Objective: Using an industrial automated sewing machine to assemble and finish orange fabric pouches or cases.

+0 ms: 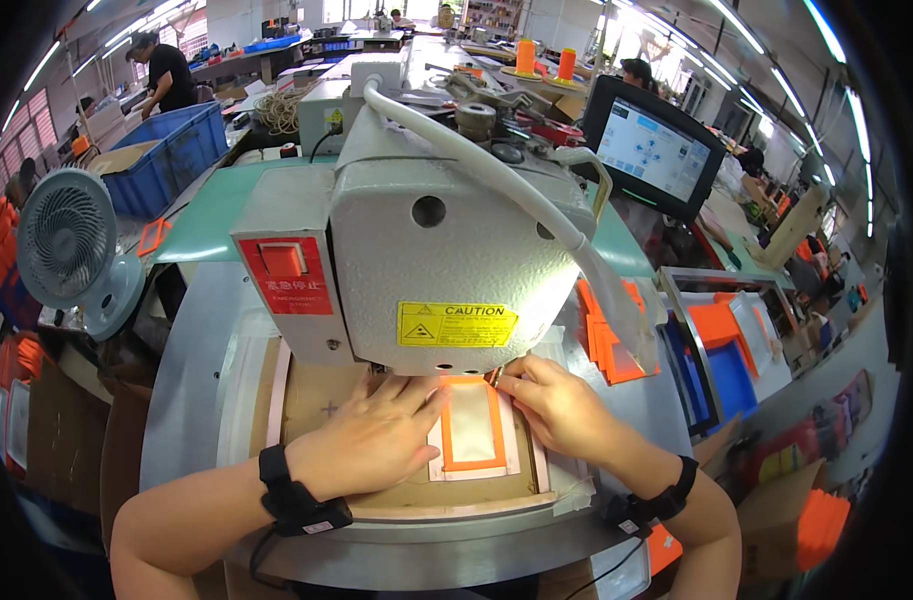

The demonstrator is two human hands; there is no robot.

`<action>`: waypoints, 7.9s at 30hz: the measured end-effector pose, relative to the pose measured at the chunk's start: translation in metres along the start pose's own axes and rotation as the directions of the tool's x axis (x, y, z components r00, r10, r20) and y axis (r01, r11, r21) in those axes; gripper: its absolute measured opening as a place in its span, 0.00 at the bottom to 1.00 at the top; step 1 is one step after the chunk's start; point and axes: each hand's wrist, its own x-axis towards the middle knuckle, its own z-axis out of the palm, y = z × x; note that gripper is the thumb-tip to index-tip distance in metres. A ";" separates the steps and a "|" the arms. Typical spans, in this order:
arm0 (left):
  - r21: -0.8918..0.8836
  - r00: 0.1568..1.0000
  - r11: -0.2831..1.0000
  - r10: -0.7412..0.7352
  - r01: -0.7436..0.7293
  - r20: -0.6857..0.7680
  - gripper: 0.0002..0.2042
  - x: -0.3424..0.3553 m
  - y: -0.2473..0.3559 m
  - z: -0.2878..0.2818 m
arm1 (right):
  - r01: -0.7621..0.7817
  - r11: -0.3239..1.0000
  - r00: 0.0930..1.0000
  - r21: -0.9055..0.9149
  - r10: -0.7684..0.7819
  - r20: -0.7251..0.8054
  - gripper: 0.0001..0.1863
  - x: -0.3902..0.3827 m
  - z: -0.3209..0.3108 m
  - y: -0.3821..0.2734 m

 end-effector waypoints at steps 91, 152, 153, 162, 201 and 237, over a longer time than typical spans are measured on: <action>-0.310 0.959 0.928 -0.131 0.208 0.253 0.32 -0.057 0.029 -0.049 | -0.968 0.009 0.100 -0.249 0.930 -0.355 0.07 -0.514 0.125 0.116; -0.247 0.996 0.968 0.056 -0.036 0.075 0.33 -0.058 0.066 -0.063 | 0.575 -0.196 0.481 0.794 0.866 -0.135 0.19 -0.413 -0.083 0.009; -0.228 0.989 0.971 0.104 -0.078 0.107 0.34 -0.057 0.076 -0.068 | 0.579 -0.171 0.457 0.797 0.877 -0.145 0.19 -0.387 -0.080 0.000; -0.698 0.966 0.705 0.247 -0.126 0.076 0.42 -0.047 0.170 -0.053 | 0.271 -0.075 0.189 0.960 0.982 0.023 0.16 -0.247 -0.048 -0.056; -0.934 0.851 0.332 -0.447 -0.128 -0.276 0.20 -0.123 0.003 -0.088 | -0.088 0.583 0.961 0.808 0.264 -0.086 0.12 -0.038 -0.078 -0.072; -0.105 0.979 0.976 -0.198 0.192 -0.045 0.05 -0.125 0.010 -0.054 | 0.128 0.992 0.989 -0.017 -0.126 0.077 0.19 -0.063 -0.028 -0.058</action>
